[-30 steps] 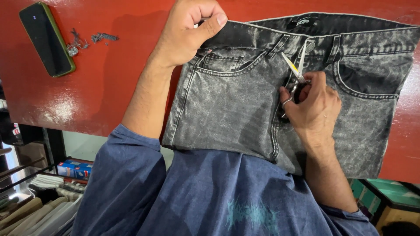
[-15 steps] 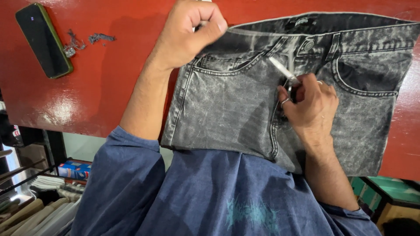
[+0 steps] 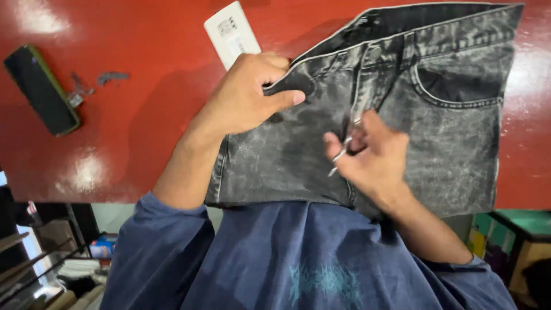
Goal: The person uses scissors to cut loose threads and excess fabric from the waistband and pocket areas of a pair of grey jeans. The jeans are laid flat on a red table, and the person repeatedly snips threads and adjusts the garment to access different sections.
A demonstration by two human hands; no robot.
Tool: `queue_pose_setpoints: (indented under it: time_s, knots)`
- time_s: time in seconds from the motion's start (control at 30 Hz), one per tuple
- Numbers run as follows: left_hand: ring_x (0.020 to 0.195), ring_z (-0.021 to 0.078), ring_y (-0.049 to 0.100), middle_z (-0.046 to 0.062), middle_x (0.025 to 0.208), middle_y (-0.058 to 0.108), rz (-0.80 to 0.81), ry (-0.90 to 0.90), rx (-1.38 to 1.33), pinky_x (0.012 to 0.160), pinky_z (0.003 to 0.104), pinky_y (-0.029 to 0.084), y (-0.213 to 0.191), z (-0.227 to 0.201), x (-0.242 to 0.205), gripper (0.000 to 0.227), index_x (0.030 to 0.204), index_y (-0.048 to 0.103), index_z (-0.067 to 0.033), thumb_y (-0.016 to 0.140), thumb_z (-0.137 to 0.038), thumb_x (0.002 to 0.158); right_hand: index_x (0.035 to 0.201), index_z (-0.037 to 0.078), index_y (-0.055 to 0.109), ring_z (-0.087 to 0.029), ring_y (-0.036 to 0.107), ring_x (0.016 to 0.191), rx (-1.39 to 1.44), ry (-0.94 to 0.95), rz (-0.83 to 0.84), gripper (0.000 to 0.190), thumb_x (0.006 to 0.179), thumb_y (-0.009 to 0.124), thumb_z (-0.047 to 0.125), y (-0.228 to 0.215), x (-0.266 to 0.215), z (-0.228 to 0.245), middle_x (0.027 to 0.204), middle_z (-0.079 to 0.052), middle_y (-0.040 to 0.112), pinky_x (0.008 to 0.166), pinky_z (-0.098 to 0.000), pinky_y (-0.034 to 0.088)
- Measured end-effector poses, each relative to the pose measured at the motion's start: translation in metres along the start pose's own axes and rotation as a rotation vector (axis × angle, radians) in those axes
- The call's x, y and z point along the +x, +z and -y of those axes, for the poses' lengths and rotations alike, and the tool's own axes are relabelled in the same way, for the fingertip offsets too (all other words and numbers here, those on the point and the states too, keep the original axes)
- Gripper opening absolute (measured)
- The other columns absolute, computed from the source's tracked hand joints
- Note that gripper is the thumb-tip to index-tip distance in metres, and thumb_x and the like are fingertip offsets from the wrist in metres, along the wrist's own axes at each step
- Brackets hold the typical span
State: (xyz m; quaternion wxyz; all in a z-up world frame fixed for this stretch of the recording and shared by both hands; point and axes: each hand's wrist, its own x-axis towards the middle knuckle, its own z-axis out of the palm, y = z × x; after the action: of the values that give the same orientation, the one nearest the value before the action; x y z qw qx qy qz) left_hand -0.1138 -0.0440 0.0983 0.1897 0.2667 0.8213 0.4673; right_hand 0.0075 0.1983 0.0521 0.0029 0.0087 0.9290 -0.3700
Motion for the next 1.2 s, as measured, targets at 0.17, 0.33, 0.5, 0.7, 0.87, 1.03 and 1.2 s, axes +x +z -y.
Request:
queue_pose_setpoints:
  time_s: [0.17,0.33,0.5,0.7,0.87,1.03,1.2]
  knots:
    - [0.074,0.0084,0.048,-0.003,0.072,0.050,-0.038,-0.081,-0.304,0.068,0.025,0.038,0.018,-0.006,0.001,0.044,0.067,0.054,-0.0092,0.072,-0.036,0.097,0.084,0.013,0.052,-0.020,0.064,0.054,-0.271,-0.153,-0.057,0.047,0.088,0.074,0.054,0.023,-0.001,0.001,0.060,0.007,0.056,0.048,-0.0418,0.046]
    - [0.068,0.0085,0.053,0.003,0.071,0.060,-0.062,-0.042,-0.635,0.065,0.023,0.045,0.026,-0.007,0.001,0.024,0.076,0.074,-0.0002,0.078,-0.013,0.095,0.082,0.013,0.059,-0.027,0.068,0.054,-0.224,-0.263,-0.160,0.048,0.080,0.085,0.053,0.029,0.009,-0.003,0.056,-0.004,0.060,0.058,-0.0354,0.055]
    - [0.069,0.0079,0.049,0.003,0.070,0.060,-0.017,-0.104,-0.692,0.068,0.022,0.044,0.027,-0.012,-0.006,0.024,0.075,0.073,0.0009,0.073,-0.011,0.097,0.083,0.010,0.058,-0.030,0.069,0.055,-0.190,-0.255,-0.125,0.049,0.084,0.085,0.051,0.024,0.013,0.002,0.057,-0.009,0.061,0.057,-0.0390,0.055]
    - [0.070,0.0085,0.051,0.005,0.072,0.062,0.019,-0.110,-0.747,0.069,0.023,0.045,0.024,-0.026,-0.003,0.022,0.076,0.074,0.0023,0.073,-0.009,0.095,0.081,0.006,0.060,-0.029,0.071,0.055,-0.133,-0.221,-0.037,0.053,0.088,0.087,0.051,0.013,0.020,0.014,0.058,-0.013,0.065,0.060,-0.0383,0.057]
    - [0.070,0.0088,0.051,0.005,0.071,0.061,0.026,-0.107,-0.744,0.069,0.023,0.044,0.026,-0.022,-0.003,0.023,0.076,0.074,0.0029,0.074,-0.010,0.094,0.079,0.006,0.058,-0.029,0.071,0.054,-0.139,-0.245,-0.049,0.056,0.086,0.090,0.052,0.017,0.020,0.004,0.054,-0.011,0.063,0.060,-0.0387,0.057]
    - [0.068,0.0096,0.051,0.006,0.070,0.061,0.026,-0.103,-0.729,0.068,0.023,0.045,0.026,-0.010,-0.005,0.023,0.076,0.074,0.0037,0.073,-0.008,0.095,0.076,0.015,0.055,-0.024,0.066,0.048,-0.252,-0.262,-0.083,0.053,0.085,0.087,0.056,0.031,0.013,-0.020,0.048,-0.003,0.056,0.054,-0.0338,0.055]
    - [0.065,0.0073,0.050,0.004,0.067,0.060,-0.006,-0.149,-0.720,0.064,0.021,0.043,0.012,-0.029,0.000,0.023,0.077,0.073,0.0042,0.074,-0.011,0.094,0.077,0.017,0.056,-0.021,0.064,0.047,-0.175,-0.186,-0.106,0.051,0.086,0.089,0.055,0.032,0.014,-0.033,0.047,0.000,0.055,0.054,-0.0335,0.054]
